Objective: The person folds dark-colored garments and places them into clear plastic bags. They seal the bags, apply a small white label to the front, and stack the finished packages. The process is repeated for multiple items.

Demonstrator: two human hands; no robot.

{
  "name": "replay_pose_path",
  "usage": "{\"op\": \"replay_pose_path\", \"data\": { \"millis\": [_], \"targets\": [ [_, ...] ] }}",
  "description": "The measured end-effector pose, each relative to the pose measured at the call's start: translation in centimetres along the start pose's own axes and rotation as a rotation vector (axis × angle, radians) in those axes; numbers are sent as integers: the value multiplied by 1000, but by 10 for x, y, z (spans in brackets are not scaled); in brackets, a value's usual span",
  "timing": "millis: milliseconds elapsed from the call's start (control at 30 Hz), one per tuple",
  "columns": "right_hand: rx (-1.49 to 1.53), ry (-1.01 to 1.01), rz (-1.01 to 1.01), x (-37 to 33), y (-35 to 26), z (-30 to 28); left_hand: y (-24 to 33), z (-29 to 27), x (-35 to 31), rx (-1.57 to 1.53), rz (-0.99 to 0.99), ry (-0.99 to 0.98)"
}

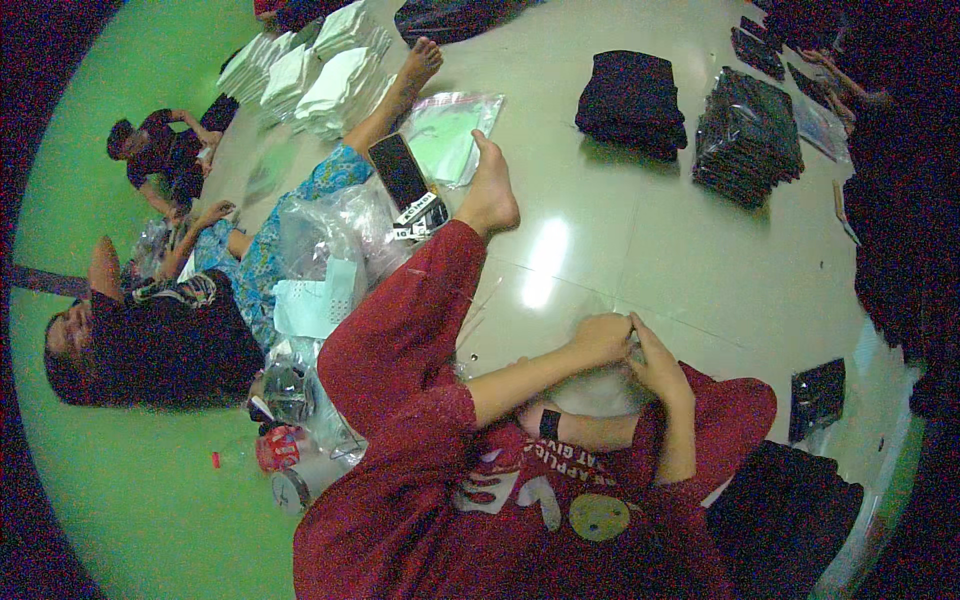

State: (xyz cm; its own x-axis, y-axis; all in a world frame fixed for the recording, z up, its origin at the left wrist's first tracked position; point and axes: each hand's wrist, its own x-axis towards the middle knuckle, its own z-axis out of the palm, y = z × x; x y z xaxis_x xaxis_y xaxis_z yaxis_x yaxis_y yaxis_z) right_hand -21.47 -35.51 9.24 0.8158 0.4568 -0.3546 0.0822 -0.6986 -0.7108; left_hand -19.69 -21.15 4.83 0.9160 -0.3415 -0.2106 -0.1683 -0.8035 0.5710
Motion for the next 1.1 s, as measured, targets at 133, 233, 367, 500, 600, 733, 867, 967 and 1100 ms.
{"op": "replay_pose_path", "data": {
  "millis": [133, 233, 367, 500, 600, 733, 867, 967, 1100],
  "targets": [
    [-70, 137, -72, -9, -13, -8, 8, -14, 13, 24, 59, -67],
    [-104, 202, -91, -19, -15, -18, 15, -26, 14, 37, 192, -240],
    [-154, 286, -169, -26, -13, -23, 25, -38, 13, 79, 312, -368],
    [-42, 285, -190, -28, -15, -13, 25, -46, 19, 136, 349, -215],
    [-41, 299, -194, -29, -12, -6, 19, -43, 20, 122, 422, -203],
    [-96, 279, -139, -24, 1, 1, 14, -28, 10, 296, 547, -163],
    [-158, 229, -119, -18, 14, 12, 8, -17, -10, 287, 562, -57],
    [-211, 207, -116, -14, 20, 21, 1, -22, -27, 250, 557, 2],
    [-254, 136, -108, -7, 27, 30, -27, -61, -51, 29, 413, -2]
  ]
}}
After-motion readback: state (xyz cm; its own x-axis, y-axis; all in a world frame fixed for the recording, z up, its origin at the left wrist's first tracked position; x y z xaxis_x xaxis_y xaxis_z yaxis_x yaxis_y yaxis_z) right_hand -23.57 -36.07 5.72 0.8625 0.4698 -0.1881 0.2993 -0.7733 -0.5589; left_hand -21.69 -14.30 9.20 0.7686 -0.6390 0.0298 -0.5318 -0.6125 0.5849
